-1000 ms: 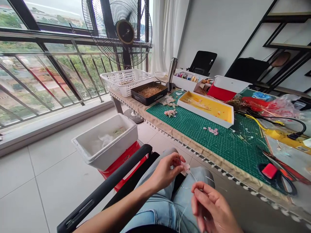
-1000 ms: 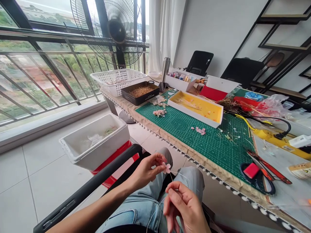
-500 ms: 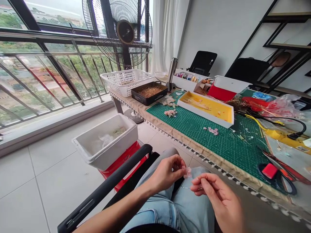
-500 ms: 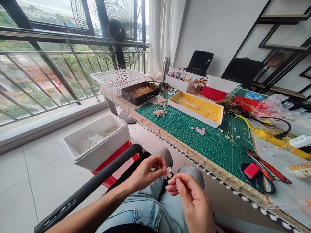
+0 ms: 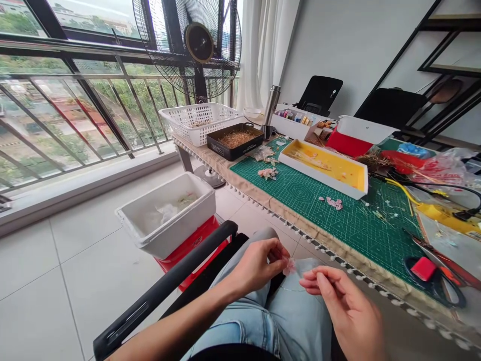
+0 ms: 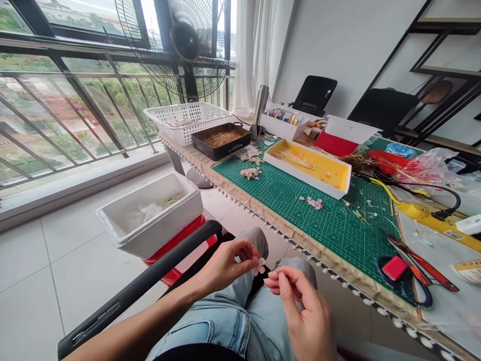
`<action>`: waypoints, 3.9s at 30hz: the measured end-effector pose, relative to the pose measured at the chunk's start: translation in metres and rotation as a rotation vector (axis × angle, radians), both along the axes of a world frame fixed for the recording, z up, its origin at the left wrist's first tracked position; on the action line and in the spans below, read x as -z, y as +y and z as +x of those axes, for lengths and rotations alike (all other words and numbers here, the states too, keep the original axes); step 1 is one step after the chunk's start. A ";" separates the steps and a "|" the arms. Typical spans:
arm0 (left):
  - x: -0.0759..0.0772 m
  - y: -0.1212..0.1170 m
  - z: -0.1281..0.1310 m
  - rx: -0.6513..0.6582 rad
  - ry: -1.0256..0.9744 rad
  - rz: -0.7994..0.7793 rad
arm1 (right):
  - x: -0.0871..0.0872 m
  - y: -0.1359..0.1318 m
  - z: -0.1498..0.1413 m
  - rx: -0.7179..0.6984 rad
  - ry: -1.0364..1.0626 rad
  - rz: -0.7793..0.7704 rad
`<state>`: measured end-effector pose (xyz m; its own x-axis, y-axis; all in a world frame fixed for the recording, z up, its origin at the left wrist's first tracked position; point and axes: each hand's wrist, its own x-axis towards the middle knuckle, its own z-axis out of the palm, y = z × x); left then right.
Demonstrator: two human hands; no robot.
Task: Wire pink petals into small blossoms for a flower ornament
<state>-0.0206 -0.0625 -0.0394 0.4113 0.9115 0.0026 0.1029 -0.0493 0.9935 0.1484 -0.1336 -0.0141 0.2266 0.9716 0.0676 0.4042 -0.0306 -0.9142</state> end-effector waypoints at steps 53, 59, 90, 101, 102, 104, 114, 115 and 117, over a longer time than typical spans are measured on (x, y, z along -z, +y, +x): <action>-0.004 -0.005 0.003 0.211 -0.164 -0.146 | 0.052 0.047 0.051 -0.126 -0.160 -0.324; 0.003 -0.004 0.007 0.324 -0.372 -0.385 | 0.062 0.058 0.087 0.083 -0.356 -0.193; -0.011 -0.010 0.007 0.180 -0.089 -0.294 | 0.002 0.016 0.030 -0.296 -0.539 0.350; -0.011 -0.008 0.004 0.181 -0.083 -0.336 | -0.003 0.017 0.022 -0.445 -0.927 0.697; -0.011 -0.008 0.004 0.181 -0.085 -0.342 | -0.003 0.016 0.021 -0.453 -0.945 0.700; -0.011 -0.008 0.004 0.178 -0.080 -0.342 | -0.001 0.014 0.018 -0.465 -0.987 0.694; -0.005 -0.005 0.003 0.300 -0.183 -0.350 | 0.013 0.015 0.011 -0.452 -0.977 0.587; -0.005 -0.005 0.004 0.300 -0.190 -0.356 | 0.016 0.015 0.011 -0.420 -0.944 0.594; -0.005 -0.005 0.005 0.281 -0.196 -0.361 | 0.022 0.014 0.013 -0.343 -0.786 0.574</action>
